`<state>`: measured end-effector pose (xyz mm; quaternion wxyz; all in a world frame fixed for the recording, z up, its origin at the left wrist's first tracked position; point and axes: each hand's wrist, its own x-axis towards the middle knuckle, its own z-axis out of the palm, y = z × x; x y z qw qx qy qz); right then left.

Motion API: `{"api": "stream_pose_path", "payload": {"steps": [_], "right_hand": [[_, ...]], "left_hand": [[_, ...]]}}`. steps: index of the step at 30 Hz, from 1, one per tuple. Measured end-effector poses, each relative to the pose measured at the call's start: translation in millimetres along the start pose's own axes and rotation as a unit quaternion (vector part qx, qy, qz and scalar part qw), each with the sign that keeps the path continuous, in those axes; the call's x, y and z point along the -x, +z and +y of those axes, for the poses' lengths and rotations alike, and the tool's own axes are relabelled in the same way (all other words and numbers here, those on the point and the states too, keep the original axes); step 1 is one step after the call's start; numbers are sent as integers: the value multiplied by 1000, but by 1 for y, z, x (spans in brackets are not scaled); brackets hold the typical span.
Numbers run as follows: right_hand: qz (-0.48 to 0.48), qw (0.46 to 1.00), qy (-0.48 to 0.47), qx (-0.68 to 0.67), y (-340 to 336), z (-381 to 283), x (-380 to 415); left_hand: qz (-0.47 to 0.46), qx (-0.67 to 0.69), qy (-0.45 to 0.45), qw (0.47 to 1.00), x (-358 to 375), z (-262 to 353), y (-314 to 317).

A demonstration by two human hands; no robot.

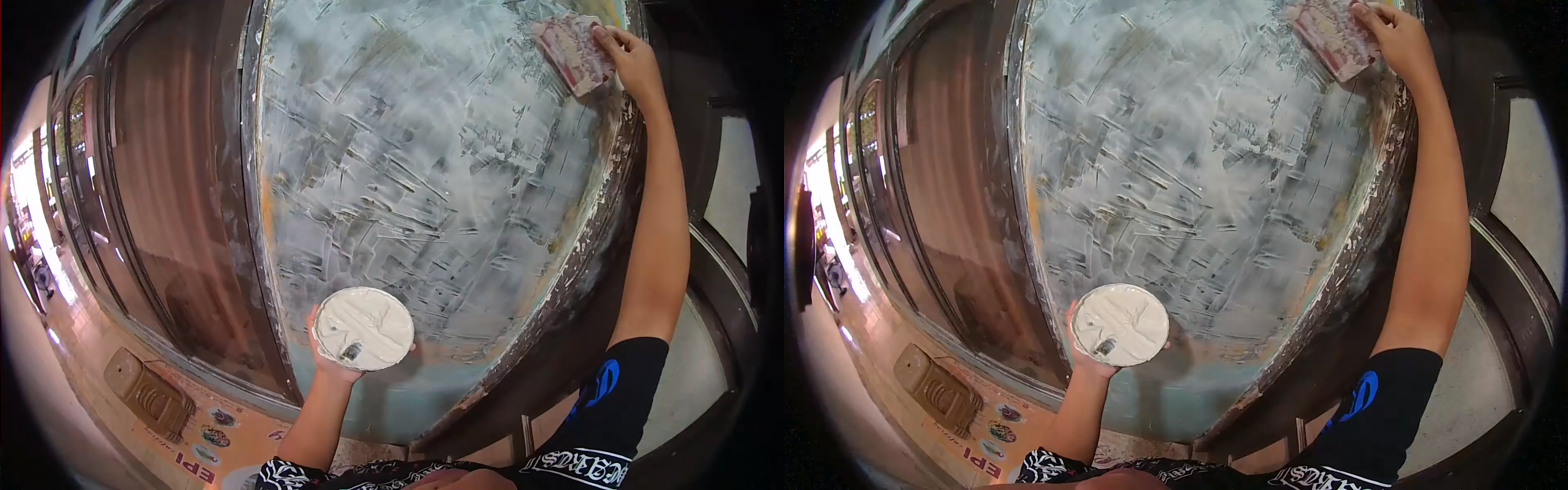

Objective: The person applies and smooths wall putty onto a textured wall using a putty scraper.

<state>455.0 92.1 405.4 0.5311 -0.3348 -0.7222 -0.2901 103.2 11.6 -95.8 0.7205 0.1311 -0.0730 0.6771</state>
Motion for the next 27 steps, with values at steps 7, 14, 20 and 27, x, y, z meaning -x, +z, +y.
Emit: {"api": "stream_pose_path", "payload": {"steps": [7, 14, 20, 27], "right_hand": [[-95, 974, -192, 69, 60, -54, 63], [48, 997, 30, -43, -8, 17, -10], [-136, 982, -127, -32, 36, -47, 32], [-4, 1000, -20, 6, -11, 15, -39]], "left_hand": [[-26, -37, -9, 999, -1, -5, 7], [-1, -43, 37, 998, 4, 10, -3], [-70, -79, 61, 993, 11, 38, 27], [-58, -111, 112, 986, 23, 53, 39]]}}
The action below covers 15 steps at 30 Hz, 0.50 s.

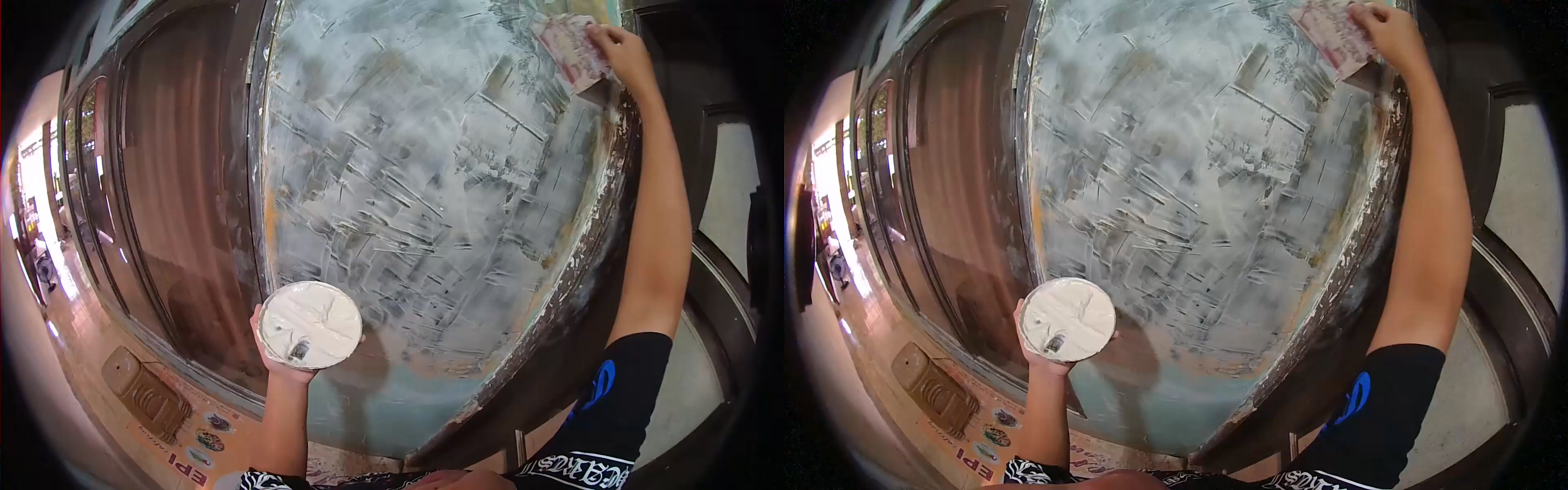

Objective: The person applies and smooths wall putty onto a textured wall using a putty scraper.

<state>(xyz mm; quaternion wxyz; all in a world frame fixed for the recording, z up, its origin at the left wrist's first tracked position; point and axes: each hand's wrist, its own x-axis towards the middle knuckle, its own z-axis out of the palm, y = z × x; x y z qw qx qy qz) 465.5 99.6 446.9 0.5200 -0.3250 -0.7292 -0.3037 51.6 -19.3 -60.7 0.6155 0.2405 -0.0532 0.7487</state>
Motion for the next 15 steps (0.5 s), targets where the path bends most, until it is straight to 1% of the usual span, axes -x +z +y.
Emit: {"api": "stream_pose_path", "payload": {"steps": [1, 2, 3, 5, 6, 8, 9, 11, 12, 13, 15], "right_hand": [[1, 999, 11, -35, -5, 1, -1], [-34, 998, 25, -51, -6, 3, 0], [-38, 998, 26, -52, 2, -9, 12], [-118, 982, -76, -123, 28, -45, 38], [-119, 982, -78, -123, 39, -54, 47], [-140, 977, -157, 16, 55, -62, 60], [-138, 978, -157, 16, 52, -59, 58], [-66, 996, -59, -7, 41, -40, 46], [-16, 999, -49, 9, 31, -23, 36], [-14, 999, -50, 7, 20, -17, 34], [-10, 999, 21, -32, 4, -13, 34]], "left_hand": [[9, -1, 8, 1000, 2, 2, -2], [36, 51, 17, 998, 4, 5, 3], [40, 52, 17, 998, 5, 8, 1], [12, -13, 35, 999, 6, 12, -3], [12, -17, 35, 999, 7, 12, -1], [19, -3, 33, 999, 10, 11, 5], [23, 10, 31, 999, 10, 11, 8], [14, 9, 33, 999, 8, 11, 0], [10, 4, 32, 999, 8, 11, -4], [7, -2, 32, 999, 8, 11, -8], [22, -3, 37, 999, 7, 14, -16]]}}
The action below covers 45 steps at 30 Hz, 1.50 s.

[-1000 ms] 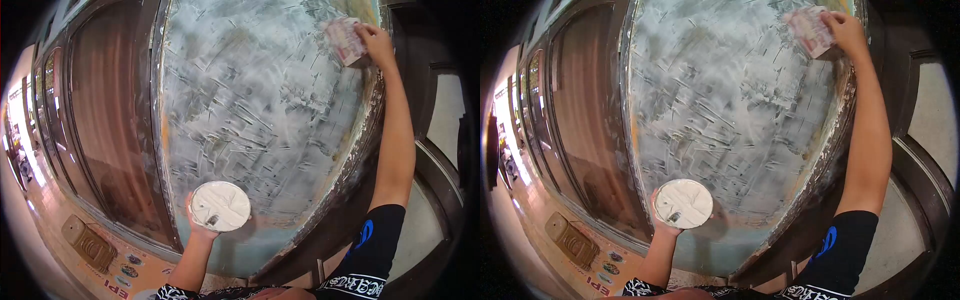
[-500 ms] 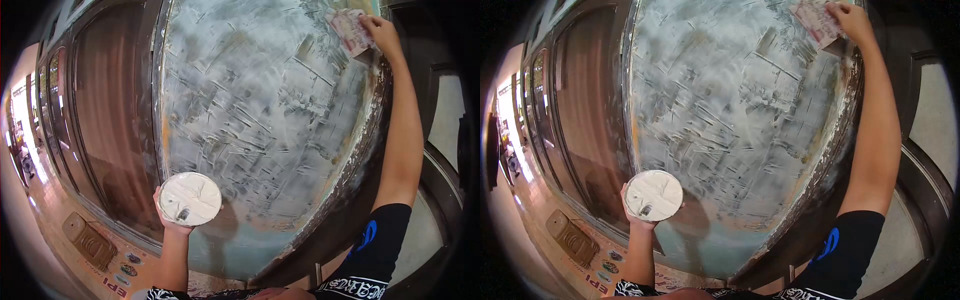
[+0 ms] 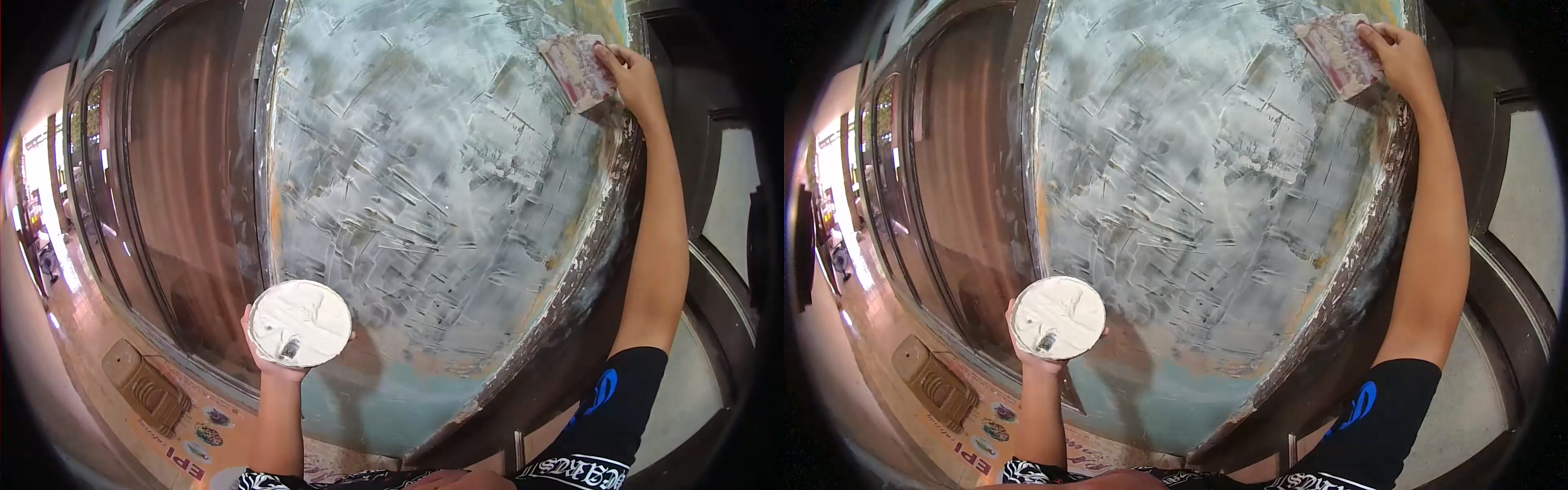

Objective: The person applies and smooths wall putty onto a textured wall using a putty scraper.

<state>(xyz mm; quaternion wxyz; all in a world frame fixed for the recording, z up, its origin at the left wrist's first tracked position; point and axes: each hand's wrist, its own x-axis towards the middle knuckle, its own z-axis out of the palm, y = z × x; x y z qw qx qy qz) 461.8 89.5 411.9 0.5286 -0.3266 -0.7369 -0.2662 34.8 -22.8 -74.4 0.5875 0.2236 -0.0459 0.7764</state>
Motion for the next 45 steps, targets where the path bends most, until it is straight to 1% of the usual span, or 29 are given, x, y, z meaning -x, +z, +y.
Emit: {"api": "stream_pose_path", "payload": {"steps": [2, 3, 4, 5, 6, 7, 8, 10, 12, 13, 16, 17, 20, 21, 22, 24, 26, 27, 30, 32, 34, 35, 36, 38, 39, 40, 42, 44, 45], "right_hand": [[3, 999, -11, -37, 16, -16, 22], [-82, 995, -36, -48, 25, -31, 33], [-166, 982, -61, -59, 34, -46, 45], [-133, 983, -129, 16, 50, -54, 59], [-98, 972, -195, 90, 64, -64, 71], [-128, 983, -101, 86, 67, -84, 78], [-127, 983, -99, 87, 67, -79, 73], [-12, 980, -132, 150, 65, -53, 40], [7, 999, -29, 37, 38, -16, 4], [24, 1000, 2, 2, 25, -5, -4], [55, 997, 5, -61, 6, 0, 4], [-2, 995, 24, -100, 9, -7, 15], [-127, 987, -57, -81, 46, -55, 58], [-78, 986, -133, 67, 64, -64, 75], [-134, 982, -124, 56, 74, -76, 82], [-77, 983, -116, 122, 87, -80, 84], [10, 980, -124, 155, 75, -53, 57], [1, 997, -53, 52, 61, -36, 37], [76, 997, 30, -13, 17, -12, 22], [53, 997, 22, -47, 18, -9, 33], [-44, 992, -3, -115, 41, -37, 62], [-47, 994, -92, -23, 52, -57, 78], [-47, 994, -92, -22, 61, -67, 79], [-109, 985, -79, 110, 74, -72, 85], [-11, 981, -153, 120, 82, -45, 72], [-9, 981, -153, 121, 72, -33, 55], [37, 999, 8, -11, 45, -19, 28], [79, 997, 20, -7, 23, 1, 21], [122, 992, 30, -3, 19, 4, 19]], "left_hand": [[20, 28, 5, 999, 0, 2, -4], [21, 29, 4, 999, 2, 1, 1], [-29, 27, -13, 999, 3, 0, 10], [-81, 25, -29, 996, 3, -2, 16], [-82, 26, -30, 996, 2, -4, 15], [-57, 32, -34, 997, 0, -6, 13], [-33, 38, -40, 998, -2, -7, 12], [-37, 46, -46, 997, -2, -10, 18], [-85, 56, -59, 993, 0, -10, 18], [1, 0, -16, 1000, -2, -8, 3], [25, 43, -10, 999, 0, -1, 4], [21, 55, -15, 998, 0, 1, 4], [-36, 35, -37, 998, 0, 2, 7], [-57, 39, -33, 997, -1, 0, 6], [-57, 40, -34, 997, -2, -2, 3], [15, 87, -33, 996, -5, -3, -2], [-11, 14, -28, 999, -5, -6, -5], [-11, 32, -31, 999, -3, -6, -1], [-37, 43, -33, 998, 5, 0, 5], [-65, 39, -30, 997, 6, 2, 2], [-9, 23, -12, 1000, 5, 4, -4], [5, 39, 0, 999, 6, 4, -5], [5, 40, -1, 999, 5, 3, -1], [-82, 42, -48, 995, 6, 1, 11], [-17, 33, -27, 999, 3, -1, 3], [-20, 33, -28, 999, 3, -1, 4], [-19, 28, -36, 999, 5, -1, 6], [5, 34, -28, 999, 5, 2, -1], [-25, 34, -33, 999, 7, 4, 0]]}}
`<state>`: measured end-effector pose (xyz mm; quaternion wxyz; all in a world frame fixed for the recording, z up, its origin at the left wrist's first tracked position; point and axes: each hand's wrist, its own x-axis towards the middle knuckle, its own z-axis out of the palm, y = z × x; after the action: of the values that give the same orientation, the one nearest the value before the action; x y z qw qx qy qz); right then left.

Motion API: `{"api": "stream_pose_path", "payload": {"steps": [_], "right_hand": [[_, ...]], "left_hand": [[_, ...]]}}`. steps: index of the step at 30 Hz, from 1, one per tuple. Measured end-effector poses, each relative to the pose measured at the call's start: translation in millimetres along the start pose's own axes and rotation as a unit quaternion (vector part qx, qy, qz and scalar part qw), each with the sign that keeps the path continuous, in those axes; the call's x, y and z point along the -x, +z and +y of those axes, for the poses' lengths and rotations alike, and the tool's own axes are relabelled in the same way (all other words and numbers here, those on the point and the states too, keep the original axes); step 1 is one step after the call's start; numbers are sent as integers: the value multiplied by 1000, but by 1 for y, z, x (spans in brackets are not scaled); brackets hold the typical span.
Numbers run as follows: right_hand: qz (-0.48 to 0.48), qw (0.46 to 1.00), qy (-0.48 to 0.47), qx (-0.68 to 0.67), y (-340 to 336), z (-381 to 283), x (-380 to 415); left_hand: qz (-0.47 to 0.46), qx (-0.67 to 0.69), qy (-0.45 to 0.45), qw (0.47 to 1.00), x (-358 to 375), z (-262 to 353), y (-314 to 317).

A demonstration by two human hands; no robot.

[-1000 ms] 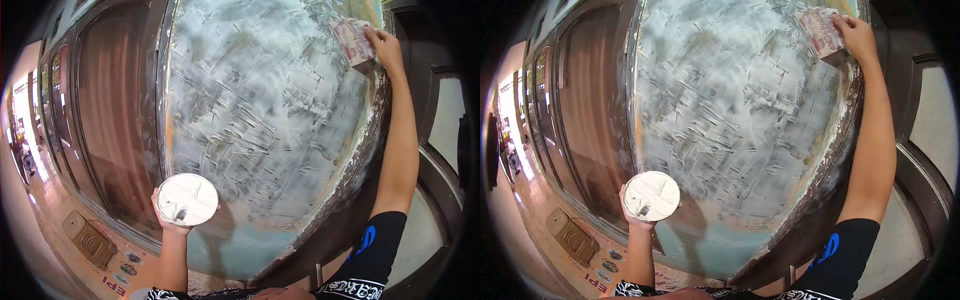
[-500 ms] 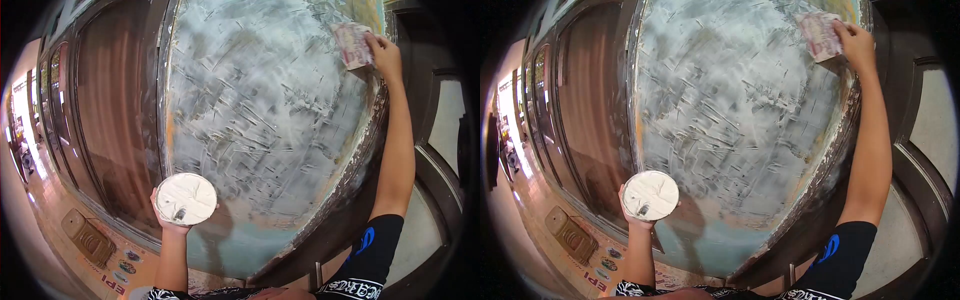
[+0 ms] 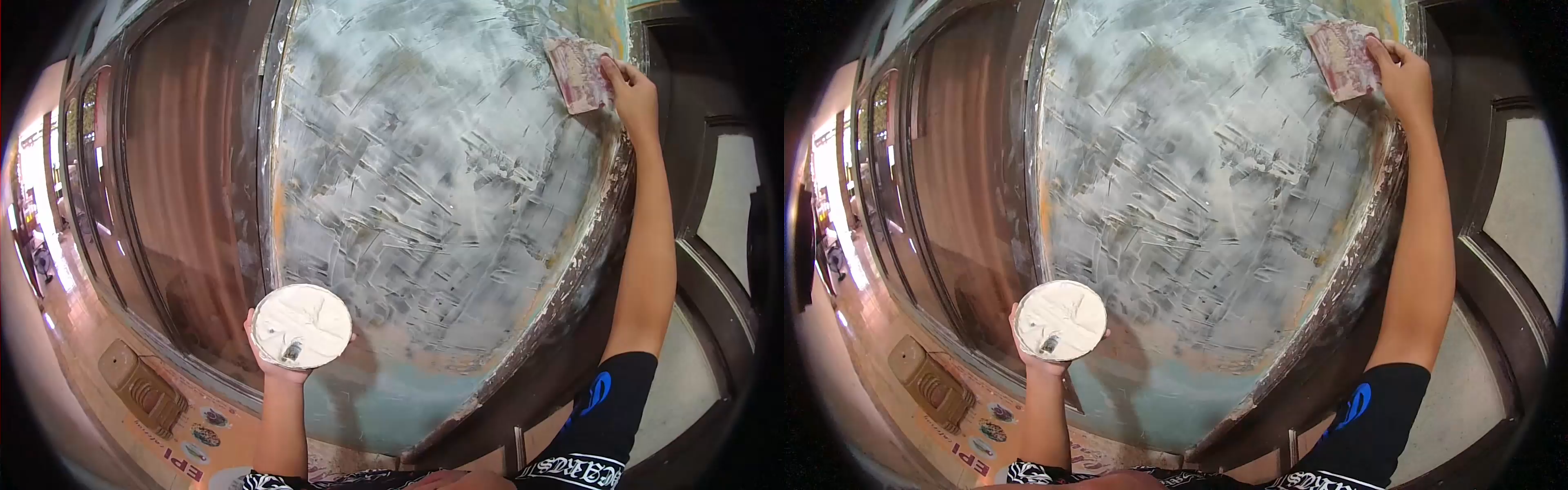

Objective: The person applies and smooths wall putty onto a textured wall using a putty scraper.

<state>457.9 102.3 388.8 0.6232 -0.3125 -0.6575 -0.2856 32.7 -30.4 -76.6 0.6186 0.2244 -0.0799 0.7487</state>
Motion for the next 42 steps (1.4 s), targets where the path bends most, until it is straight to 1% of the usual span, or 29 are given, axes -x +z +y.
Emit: {"api": "stream_pose_path", "payload": {"steps": [1, 2, 3, 4, 5, 6, 7, 9, 10, 11, 13, 14, 15, 17, 19, 23, 25, 26, 28, 29, 31, 32, 34, 35, 37, 38, 39, 40, 42], "right_hand": [[-3, 1000, -2, 0, 2, -11, 10], [-86, 994, -14, -67, 6, -22, 28], [-167, 977, -25, -133, 11, -35, 43], [-169, 976, -24, -133, 22, -43, 56], [-154, 980, -126, -18, 34, -50, 69], [-135, 960, -225, 97, 38, -52, 75], [-134, 961, -222, 99, 35, -51, 69], [-129, 982, -94, 103, 33, -43, 35], [-75, 995, -66, 14, 33, -20, 17], [-74, 995, -66, 13, 23, -15, 12], [-49, 999, 17, 1, 3, -25, 3], [-65, 997, 12, -27, -1, -32, 13], [-66, 997, 11, -28, 1, -43, 28], [-195, 973, -117, -39, 11, -63, 59], [-160, 954, -250, 36, 33, -63, 93], [-186, 940, -241, 157, 40, -65, 95], [-29, 987, -141, 75, 27, -58, 64], [-29, 987, -140, 76, 19, -54, 57], [-99, 995, -20, -19, 7, -52, 49], [-100, 995, -21, -19, 11, -52, 58], [-187, 955, -229, 9, 24, -71, 98], [-189, 955, -228, 9, 29, -84, 115], [-301, 912, -246, 134, 38, -105, 138], [-302, 911, -245, 135, 41, -98, 132], [-121, 951, -240, 155, 49, -72, 95], [-86, 966, -201, 137, 45, -60, 71], [-52, 979, -160, 117, 36, -51, 53], [-52, 979, -160, 117, 26, -48, 49], [-99, 994, -55, -11, 15, -48, 43]], "left_hand": [[-30, 0, -6, 1000, 2, 1, 0], [45, 14, 26, 999, 0, 3, -12], [46, 17, 28, 998, 1, 2, -13], [42, 15, 24, 999, 1, 2, -13], [38, 14, 19, 999, -1, 2, -12], [-25, 3, 0, 1000, 2, -1, 4], [-26, 2, -3, 1000, 1, -2, 3], [32, 13, 6, 999, -2, -3, -2], [37, 16, 7, 999, -1, -3, -1], [36, 15, 8, 999, -1, -3, 1], [-5, 3, 5, 1000, 2, -1, 4], [45, 5, 25, 999, 1, 2, -4], [46, 6, 26, 999, 0, 3, -7], [42, -3, 32, 999, 1, 5, -12], [40, 1, 34, 999, 1, 4, -12], [14, -7, 16, 1000, 0, 0, -1], [-16, 4, 4, 1000, 0, -2, 0], [-15, 4, 3, 1000, 1, -2, 1], [-26, 17, -3, 1000, 3, -2, 4], [-26, 18, -2, 1000, 2, -1, 1], [20, 10, 19, 1000, 1, 1, -10], [23, 10, 18, 1000, 1, 1, -10], [-3, -48, 9, 999, -1, 0, -9], [-3, -48, 7, 999, 0, -1, -9], [19, 10, 12, 1000, -2, -4, -9], [-54, 34, -8, 998, 1, -5, 0], [-54, 34, -9, 998, 2, -5, -2], [-21, 24, -1, 999, 2, -4, -5], [15, 18, 8, 1000, 3, -2, -11]]}}
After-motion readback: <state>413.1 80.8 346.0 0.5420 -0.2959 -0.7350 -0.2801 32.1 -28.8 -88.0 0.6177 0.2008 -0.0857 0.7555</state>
